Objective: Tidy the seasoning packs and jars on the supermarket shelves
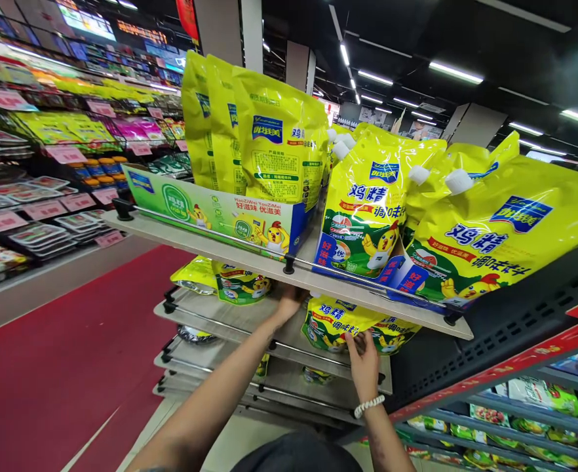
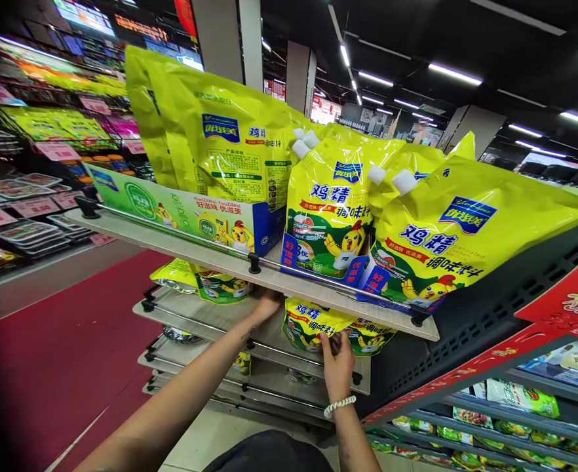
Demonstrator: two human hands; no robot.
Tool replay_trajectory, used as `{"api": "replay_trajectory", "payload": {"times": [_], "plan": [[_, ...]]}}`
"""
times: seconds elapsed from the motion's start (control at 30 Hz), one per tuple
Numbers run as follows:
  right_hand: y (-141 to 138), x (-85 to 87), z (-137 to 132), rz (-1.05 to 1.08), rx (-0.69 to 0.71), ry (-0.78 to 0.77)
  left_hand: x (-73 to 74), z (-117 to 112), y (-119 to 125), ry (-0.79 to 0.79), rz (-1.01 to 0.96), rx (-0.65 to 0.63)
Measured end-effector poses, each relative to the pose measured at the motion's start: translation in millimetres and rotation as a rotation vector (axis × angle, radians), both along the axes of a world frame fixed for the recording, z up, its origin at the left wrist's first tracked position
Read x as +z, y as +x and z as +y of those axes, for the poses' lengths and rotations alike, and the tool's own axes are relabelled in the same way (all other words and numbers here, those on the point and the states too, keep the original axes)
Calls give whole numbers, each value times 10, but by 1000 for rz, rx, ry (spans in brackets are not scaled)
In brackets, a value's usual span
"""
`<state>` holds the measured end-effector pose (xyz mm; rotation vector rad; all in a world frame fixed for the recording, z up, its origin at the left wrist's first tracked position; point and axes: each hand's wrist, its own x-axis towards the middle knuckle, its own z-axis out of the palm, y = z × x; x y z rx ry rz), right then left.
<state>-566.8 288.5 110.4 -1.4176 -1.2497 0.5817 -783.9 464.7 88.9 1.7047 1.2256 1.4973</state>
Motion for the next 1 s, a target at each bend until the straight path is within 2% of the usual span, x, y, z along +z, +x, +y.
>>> {"api": "replay_trajectory", "payload": {"times": [0.13, 0.2, 0.27, 0.33, 0.4, 0.47, 0.5, 0.53, 0.57, 0.63, 0.67, 0.73, 0.83, 1.0], "plan": [[-18, -23, 21, -234, -108, -18, -39, -41, 340, -80, 40, -200], [-32, -30, 56, -317, -164, -9, -31, -75, 362, -94, 60, -219], [-33, -30, 106, -322, -194, 12, 0, -136, 230, -82, 72, -156], [-20, -24, 162, -296, -209, 36, 48, -227, -52, -44, 60, -16], [-7, -21, 204, -264, -193, 41, 107, -316, -449, 40, 0, 267], [-6, -33, 219, -265, -176, 51, 171, -348, -904, 156, -90, 647], [-12, -46, 217, -283, -175, 61, 203, -328, -1129, 195, -132, 782], [-20, -65, 211, -304, -182, 73, 233, -285, -1337, 203, -160, 807], [-28, -87, 205, -320, -194, 86, 258, -220, -1519, 184, -179, 740], [-43, -134, 195, -327, -218, 101, 287, -57, -1768, 109, -200, 494], [-47, -154, 193, -331, -223, 102, 288, 27, -1826, 81, -208, 397], [-56, -179, 185, -380, -224, 110, 262, 173, -1808, 63, -220, 302], [-94, -180, 134, -500, -235, 135, 184, 323, -1513, 64, -235, 233], [-222, -187, -32, -538, -291, 114, 100, 498, -728, 16, -153, 85]]}}
